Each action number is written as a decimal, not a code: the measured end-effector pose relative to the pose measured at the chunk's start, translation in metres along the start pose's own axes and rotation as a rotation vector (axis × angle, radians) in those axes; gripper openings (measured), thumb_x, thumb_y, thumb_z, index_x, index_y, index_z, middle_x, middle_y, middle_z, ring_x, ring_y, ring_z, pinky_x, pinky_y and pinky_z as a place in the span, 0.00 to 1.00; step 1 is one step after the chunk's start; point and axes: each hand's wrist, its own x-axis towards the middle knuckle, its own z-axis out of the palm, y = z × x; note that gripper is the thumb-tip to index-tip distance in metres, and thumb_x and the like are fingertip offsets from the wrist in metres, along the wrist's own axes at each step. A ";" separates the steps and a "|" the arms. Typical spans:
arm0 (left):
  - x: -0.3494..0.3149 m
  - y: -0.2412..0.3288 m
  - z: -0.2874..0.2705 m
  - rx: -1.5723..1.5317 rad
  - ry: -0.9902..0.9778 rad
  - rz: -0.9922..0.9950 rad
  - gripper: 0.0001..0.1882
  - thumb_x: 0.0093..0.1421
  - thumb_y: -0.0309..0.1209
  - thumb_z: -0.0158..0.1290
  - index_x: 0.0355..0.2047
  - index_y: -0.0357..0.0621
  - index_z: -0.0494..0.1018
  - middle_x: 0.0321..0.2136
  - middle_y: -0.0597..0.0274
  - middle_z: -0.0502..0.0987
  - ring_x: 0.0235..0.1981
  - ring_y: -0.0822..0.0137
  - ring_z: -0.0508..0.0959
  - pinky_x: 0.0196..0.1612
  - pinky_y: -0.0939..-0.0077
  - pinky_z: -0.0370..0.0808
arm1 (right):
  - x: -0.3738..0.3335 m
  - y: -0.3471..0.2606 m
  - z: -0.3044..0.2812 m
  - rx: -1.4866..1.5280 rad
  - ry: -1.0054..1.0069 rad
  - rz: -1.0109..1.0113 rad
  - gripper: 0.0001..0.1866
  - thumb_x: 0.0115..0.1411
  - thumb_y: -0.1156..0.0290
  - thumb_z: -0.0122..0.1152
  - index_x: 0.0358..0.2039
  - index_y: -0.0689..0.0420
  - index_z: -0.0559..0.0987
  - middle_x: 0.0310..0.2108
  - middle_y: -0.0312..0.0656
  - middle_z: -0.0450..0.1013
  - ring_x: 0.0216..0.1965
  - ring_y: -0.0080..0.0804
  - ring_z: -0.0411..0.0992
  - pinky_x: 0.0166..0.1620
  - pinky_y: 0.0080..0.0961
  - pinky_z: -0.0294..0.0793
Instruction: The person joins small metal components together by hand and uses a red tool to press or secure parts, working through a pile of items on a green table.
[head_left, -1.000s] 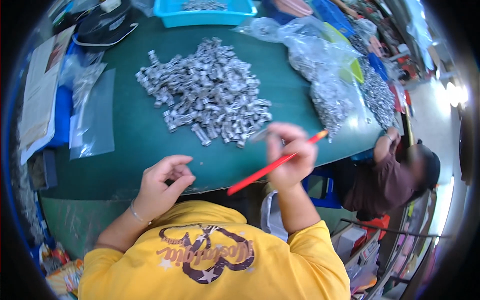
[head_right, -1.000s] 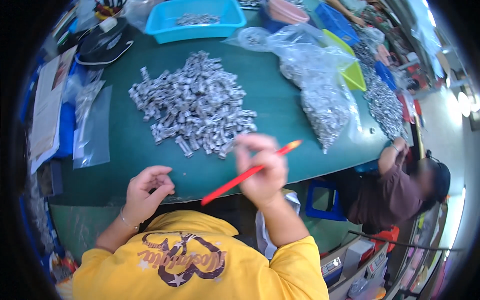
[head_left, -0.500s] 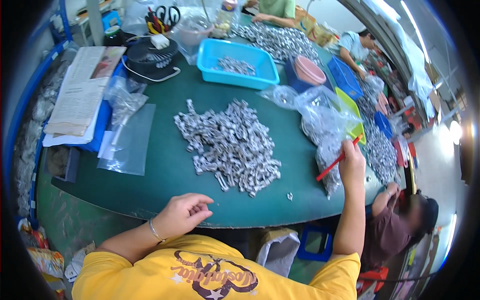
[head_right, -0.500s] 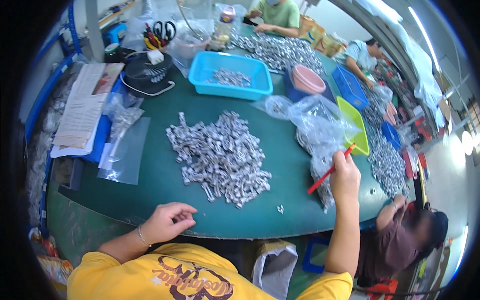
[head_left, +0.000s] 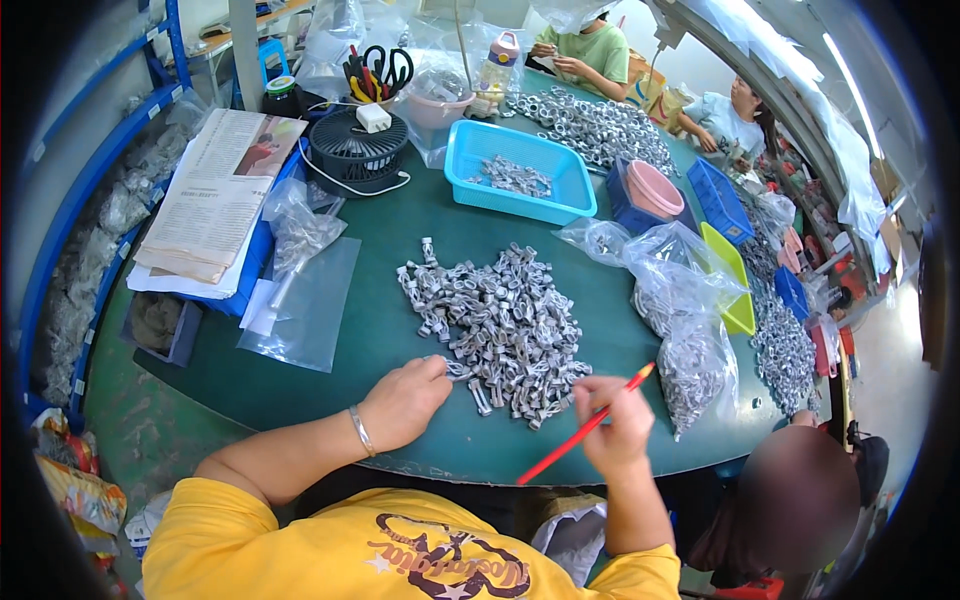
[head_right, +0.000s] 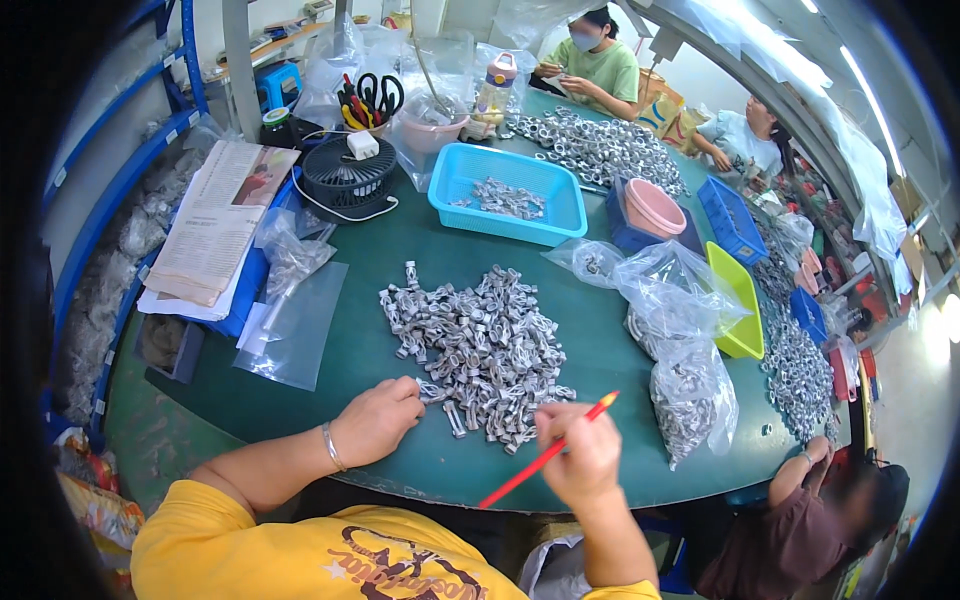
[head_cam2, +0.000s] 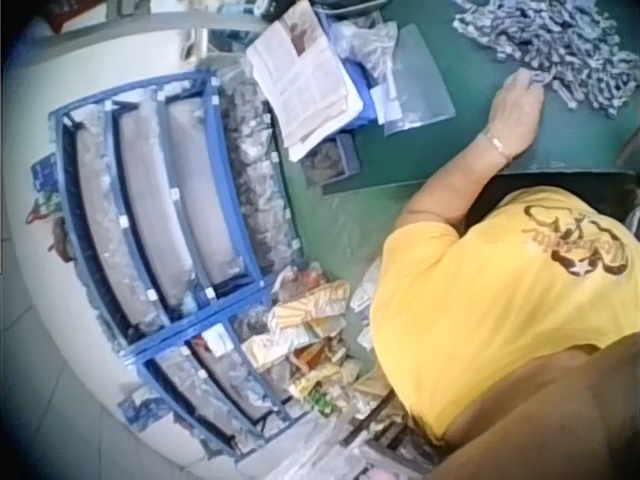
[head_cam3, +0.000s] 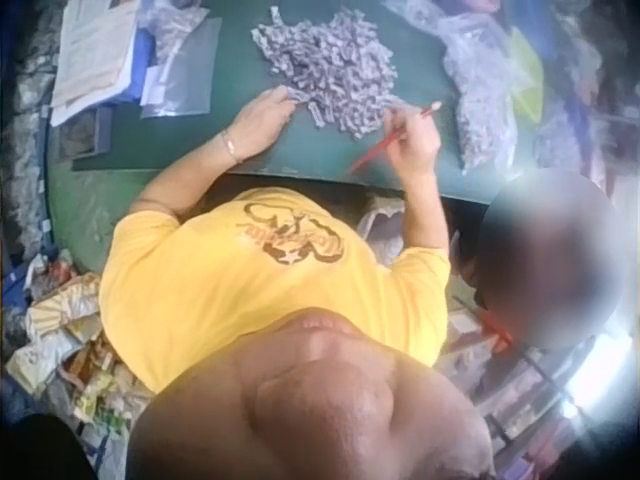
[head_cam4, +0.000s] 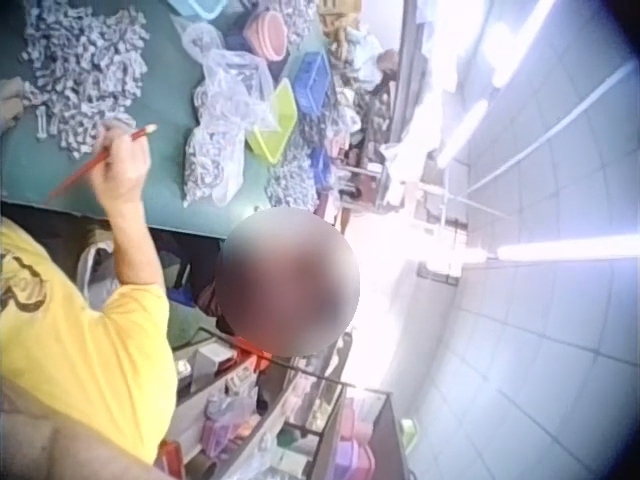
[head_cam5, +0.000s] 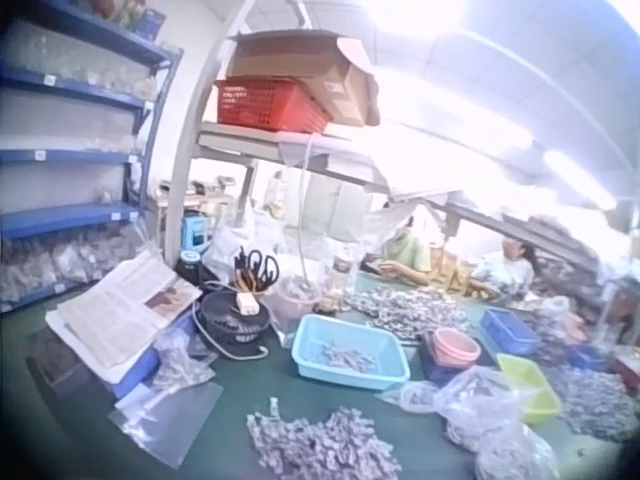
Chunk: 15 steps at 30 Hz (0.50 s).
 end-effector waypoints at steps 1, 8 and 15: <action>0.001 0.003 -0.001 0.001 -0.001 -0.007 0.08 0.47 0.22 0.53 0.28 0.41 0.67 0.33 0.55 0.66 0.34 0.54 0.70 0.36 0.66 0.69 | -0.005 -0.006 0.012 0.058 0.009 0.033 0.12 0.45 0.83 0.62 0.20 0.57 0.66 0.23 0.43 0.75 0.23 0.37 0.73 0.27 0.26 0.71; 0.004 -0.004 0.000 -0.078 0.087 -0.162 0.09 0.48 0.22 0.55 0.29 0.40 0.67 0.29 0.52 0.67 0.30 0.50 0.72 0.32 0.65 0.71 | -0.020 -0.036 0.061 0.438 -0.029 0.320 0.12 0.47 0.84 0.61 0.20 0.59 0.65 0.24 0.44 0.75 0.24 0.30 0.74 0.27 0.20 0.73; -0.002 -0.005 -0.005 -0.495 0.202 -0.366 0.05 0.55 0.21 0.50 0.34 0.37 0.70 0.25 0.59 0.71 0.25 0.69 0.75 0.30 0.80 0.72 | -0.036 -0.039 0.086 0.640 -0.067 0.567 0.10 0.49 0.85 0.58 0.23 0.61 0.65 0.30 0.46 0.74 0.31 0.32 0.74 0.35 0.22 0.73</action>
